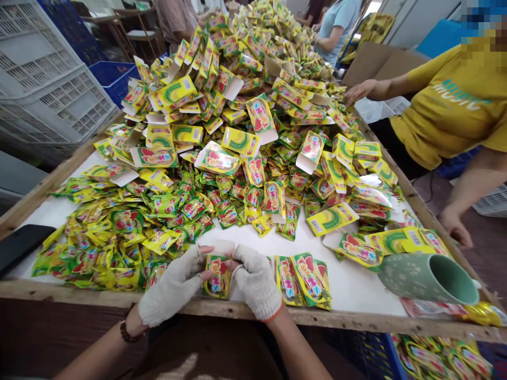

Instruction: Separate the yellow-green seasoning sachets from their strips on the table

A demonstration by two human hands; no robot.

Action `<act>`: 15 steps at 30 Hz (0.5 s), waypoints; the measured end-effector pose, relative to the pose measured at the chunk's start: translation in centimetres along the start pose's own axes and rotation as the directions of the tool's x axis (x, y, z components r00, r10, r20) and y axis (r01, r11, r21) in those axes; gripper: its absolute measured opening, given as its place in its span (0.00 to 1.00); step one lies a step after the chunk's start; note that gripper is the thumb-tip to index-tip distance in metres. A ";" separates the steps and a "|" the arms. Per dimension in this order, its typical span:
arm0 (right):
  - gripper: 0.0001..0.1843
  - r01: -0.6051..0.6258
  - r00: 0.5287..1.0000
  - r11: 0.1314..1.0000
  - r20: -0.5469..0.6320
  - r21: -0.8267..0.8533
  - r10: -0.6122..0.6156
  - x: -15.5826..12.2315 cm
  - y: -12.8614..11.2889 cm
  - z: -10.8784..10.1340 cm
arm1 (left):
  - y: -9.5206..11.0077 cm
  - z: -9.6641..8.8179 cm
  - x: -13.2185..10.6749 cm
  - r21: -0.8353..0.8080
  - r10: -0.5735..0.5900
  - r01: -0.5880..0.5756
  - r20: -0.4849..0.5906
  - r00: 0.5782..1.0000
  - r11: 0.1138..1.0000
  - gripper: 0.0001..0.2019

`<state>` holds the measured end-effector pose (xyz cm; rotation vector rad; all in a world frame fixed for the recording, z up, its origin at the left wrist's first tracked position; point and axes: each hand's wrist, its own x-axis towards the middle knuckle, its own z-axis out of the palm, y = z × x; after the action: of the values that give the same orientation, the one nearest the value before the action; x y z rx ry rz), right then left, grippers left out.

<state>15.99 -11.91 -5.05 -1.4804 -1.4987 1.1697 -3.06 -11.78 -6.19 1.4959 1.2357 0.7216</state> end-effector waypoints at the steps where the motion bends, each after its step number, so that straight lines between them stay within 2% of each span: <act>1: 0.08 -0.002 1.000 1.000 0.020 -0.014 0.002 0.0 0.0 0.1 | 0.3 -0.2 0.0 0.028 0.007 -0.008 0.023 1.000 1.000 0.16; 3: 0.08 0.001 0.999 1.000 0.040 -0.017 0.000 0.0 0.0 0.3 | 0.9 -0.4 0.2 0.069 0.021 -0.022 0.020 1.000 0.997 0.09; 5: 0.06 -0.002 1.000 0.999 0.026 0.045 0.001 0.1 0.1 0.7 | 1.4 -0.5 0.5 0.014 0.009 -0.008 -0.054 0.999 1.000 0.05; 7: 0.12 0.000 1.000 0.991 0.022 0.131 -0.003 0.2 0.1 0.8 | 1.5 -0.3 0.7 -0.156 -0.057 0.040 -0.105 0.993 0.987 0.07; 9: 0.12 0.021 0.997 0.988 0.065 0.155 -0.031 0.2 -0.2 0.7 | 1.4 -0.1 0.8 -0.282 -0.101 0.072 -0.090 0.991 0.957 0.14; 10: 0.08 0.036 0.995 0.991 0.090 0.126 -0.048 0.1 -0.4 0.6 | 1.2 -0.1 0.7 -0.265 -0.087 0.063 -0.081 0.993 0.962 0.15; 12: 0.04 0.069 0.990 0.997 0.121 0.031 -0.073 0.0 -0.9 0.2 | 0.9 -0.1 0.5 -0.089 0.009 -0.017 -0.086 0.996 0.996 0.09; 15: 0.10 0.104 0.985 0.993 0.142 -0.059 -0.095 -0.2 -1.7 -0.3 | 1.1 -0.5 0.0 0.181 0.164 -0.149 -0.072 0.984 0.972 0.07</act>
<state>15.69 -11.97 -3.38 -1.3739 -1.7009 1.1940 -3.18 -11.54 -5.05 1.7371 1.2832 0.8060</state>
